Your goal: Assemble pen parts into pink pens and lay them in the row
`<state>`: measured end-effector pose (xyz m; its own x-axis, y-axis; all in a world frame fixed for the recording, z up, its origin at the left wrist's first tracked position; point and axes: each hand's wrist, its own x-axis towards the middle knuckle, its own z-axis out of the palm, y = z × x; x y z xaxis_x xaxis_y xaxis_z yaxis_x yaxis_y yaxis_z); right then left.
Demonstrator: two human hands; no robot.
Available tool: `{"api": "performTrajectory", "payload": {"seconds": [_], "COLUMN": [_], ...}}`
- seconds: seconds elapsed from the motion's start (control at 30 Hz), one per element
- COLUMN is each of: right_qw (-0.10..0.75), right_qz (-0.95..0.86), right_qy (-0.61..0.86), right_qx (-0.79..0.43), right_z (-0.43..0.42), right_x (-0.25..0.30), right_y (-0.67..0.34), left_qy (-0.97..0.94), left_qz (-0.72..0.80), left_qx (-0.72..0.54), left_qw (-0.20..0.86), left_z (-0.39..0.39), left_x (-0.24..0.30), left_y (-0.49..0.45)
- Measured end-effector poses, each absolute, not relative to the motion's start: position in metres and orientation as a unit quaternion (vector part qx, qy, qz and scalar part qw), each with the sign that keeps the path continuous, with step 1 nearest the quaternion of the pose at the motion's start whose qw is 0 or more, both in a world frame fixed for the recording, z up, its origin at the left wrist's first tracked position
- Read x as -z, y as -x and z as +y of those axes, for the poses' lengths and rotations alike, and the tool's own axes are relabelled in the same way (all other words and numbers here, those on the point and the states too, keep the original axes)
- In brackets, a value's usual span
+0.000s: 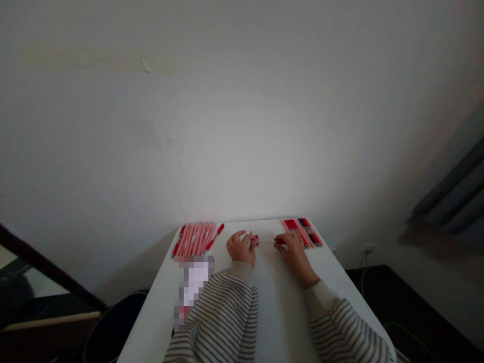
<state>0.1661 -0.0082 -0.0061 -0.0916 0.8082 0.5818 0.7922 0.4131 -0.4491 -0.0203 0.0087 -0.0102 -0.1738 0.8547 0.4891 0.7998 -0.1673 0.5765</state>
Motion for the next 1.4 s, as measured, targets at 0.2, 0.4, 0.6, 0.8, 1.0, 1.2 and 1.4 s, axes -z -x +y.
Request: {"api": "performTrajectory", "payload": {"seconds": [0.2, 0.4, 0.6, 0.8, 1.0, 1.2, 1.4], "right_qw": [0.372, 0.36, 0.393, 0.373, 0.376, 0.393, 0.386], "right_qz": [-0.746, -0.743, -0.715, -0.728, -0.725, -0.724, -0.729], "right_qy": [0.552, 0.565, 0.578, 0.575, 0.577, 0.566, 0.565], "right_qx": [0.01, 0.012, -0.021, -0.033, -0.033, -0.029, -0.016], "right_z": [-0.008, -0.009, -0.011, -0.011, -0.01, -0.009, -0.012], "right_x": [0.005, 0.004, 0.002, 0.001, 0.002, 0.005, 0.001], "right_y": [-0.167, -0.166, -0.165, -0.165, -0.165, -0.166, -0.165], "left_qy": [-0.657, -0.649, -0.63, -0.65, -0.662, -0.628, -0.631], "left_qz": [0.629, 0.63, 0.64, 0.629, 0.62, 0.645, 0.644], "left_qx": [-0.415, -0.427, -0.441, -0.426, -0.42, -0.435, -0.431], "left_qw": [0.032, 0.015, 0.004, 0.021, 0.035, 0.022, 0.024], "left_z": [0.015, 0.015, 0.011, 0.015, 0.018, 0.011, 0.01], "left_x": [0.02, 0.021, 0.015, 0.019, 0.023, 0.013, 0.012], "left_y": [0.026, 0.026, 0.021, 0.025, 0.029, 0.021, 0.02]}}
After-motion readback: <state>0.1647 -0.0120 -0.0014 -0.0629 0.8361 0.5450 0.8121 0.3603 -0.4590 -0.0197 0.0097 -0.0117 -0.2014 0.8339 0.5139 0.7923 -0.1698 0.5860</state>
